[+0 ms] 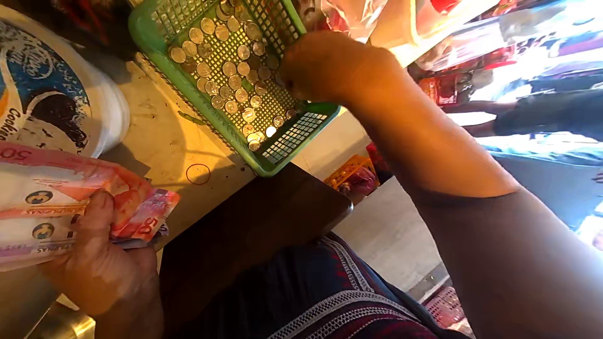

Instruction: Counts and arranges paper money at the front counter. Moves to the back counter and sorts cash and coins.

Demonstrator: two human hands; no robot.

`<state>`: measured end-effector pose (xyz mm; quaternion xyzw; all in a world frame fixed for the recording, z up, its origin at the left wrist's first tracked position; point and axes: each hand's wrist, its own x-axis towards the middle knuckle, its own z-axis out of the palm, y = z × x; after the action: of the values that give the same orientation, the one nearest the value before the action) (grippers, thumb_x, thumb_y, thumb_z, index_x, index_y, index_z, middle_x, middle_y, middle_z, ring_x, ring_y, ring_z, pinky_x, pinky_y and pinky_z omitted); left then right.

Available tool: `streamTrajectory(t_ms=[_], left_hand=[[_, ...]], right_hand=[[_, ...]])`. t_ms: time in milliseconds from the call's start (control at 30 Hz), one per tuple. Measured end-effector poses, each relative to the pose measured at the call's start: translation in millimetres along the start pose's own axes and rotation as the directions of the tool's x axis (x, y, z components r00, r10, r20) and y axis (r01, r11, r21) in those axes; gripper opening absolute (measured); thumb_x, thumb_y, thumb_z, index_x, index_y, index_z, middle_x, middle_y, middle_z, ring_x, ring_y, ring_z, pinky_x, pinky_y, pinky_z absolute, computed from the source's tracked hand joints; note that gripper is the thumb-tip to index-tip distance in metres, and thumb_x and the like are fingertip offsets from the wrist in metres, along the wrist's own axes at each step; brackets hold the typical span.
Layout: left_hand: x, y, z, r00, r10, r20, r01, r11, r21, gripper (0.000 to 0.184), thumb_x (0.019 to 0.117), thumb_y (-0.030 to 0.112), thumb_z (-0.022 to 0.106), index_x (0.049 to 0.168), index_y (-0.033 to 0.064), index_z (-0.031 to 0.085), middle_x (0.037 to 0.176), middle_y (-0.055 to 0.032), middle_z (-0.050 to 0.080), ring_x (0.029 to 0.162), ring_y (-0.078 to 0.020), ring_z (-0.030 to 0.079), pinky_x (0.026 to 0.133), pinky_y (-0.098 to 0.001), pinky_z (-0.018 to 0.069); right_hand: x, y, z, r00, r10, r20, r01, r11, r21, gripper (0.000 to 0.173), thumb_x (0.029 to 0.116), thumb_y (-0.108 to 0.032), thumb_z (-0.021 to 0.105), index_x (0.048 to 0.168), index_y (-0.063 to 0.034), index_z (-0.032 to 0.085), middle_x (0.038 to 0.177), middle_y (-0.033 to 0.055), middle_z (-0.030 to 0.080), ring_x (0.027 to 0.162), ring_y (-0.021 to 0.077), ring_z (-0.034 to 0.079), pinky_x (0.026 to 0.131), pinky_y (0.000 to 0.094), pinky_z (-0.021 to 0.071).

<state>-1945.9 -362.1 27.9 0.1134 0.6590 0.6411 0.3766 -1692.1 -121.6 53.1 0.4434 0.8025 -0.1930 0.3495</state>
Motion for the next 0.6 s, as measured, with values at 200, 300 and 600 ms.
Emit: streamTrajectory(t_ms=[200, 300, 600], left_hand=[[-1.7, 0.1, 2.2, 0.999, 0.017, 0.028, -0.017, 1.000, -0.002, 0.027, 0.0947, -0.001, 0.059, 0.120, 0.0063, 0.055, 0.102, -0.0073, 0.069, 0.094, -0.0201, 0.070, 0.086, -0.0401, 0.0606], [-2.1, 0.0, 2.8, 1.000, 0.018, 0.023, -0.018, 1.000, -0.004, 0.026, 0.0952, 0.000, 0.059, 0.120, 0.0061, 0.055, 0.102, -0.0080, 0.069, 0.096, -0.0207, 0.070, 0.086, -0.0409, 0.0606], [0.9, 0.3, 3.4, 1.000, 0.007, 0.001, -0.007, 1.000, -0.010, 0.025, 0.0945, -0.001, 0.059, 0.118, 0.0053, 0.056, 0.100, -0.0070, 0.070, 0.093, -0.0190, 0.071, 0.084, -0.0390, 0.0620]], right_hand=[[-30.8, -60.3, -12.3, 0.916, 0.187, 0.354, -0.117, 0.971, -0.209, 0.027, 0.0981, 0.002, 0.058, 0.123, 0.0114, 0.061, 0.126, 0.0326, 0.060, 0.119, 0.0485, 0.061, 0.092, 0.0585, 0.0519], [-6.0, -40.7, 25.0, 0.967, 0.105, 0.234, -0.039, 0.961, -0.274, 0.012, 0.0921, 0.007, 0.063, 0.103, 0.0091, 0.066, 0.103, 0.0301, 0.064, 0.097, 0.0488, 0.066, 0.070, 0.0597, 0.0538], [3.4, 7.8, 33.3, 0.931, -0.128, -0.343, 0.342, 0.638, 0.690, 0.011, 0.0970, -0.016, 0.071, 0.093, -0.0068, 0.076, 0.079, 0.0006, 0.071, 0.061, 0.0061, 0.063, 0.057, 0.0245, 0.0547]])
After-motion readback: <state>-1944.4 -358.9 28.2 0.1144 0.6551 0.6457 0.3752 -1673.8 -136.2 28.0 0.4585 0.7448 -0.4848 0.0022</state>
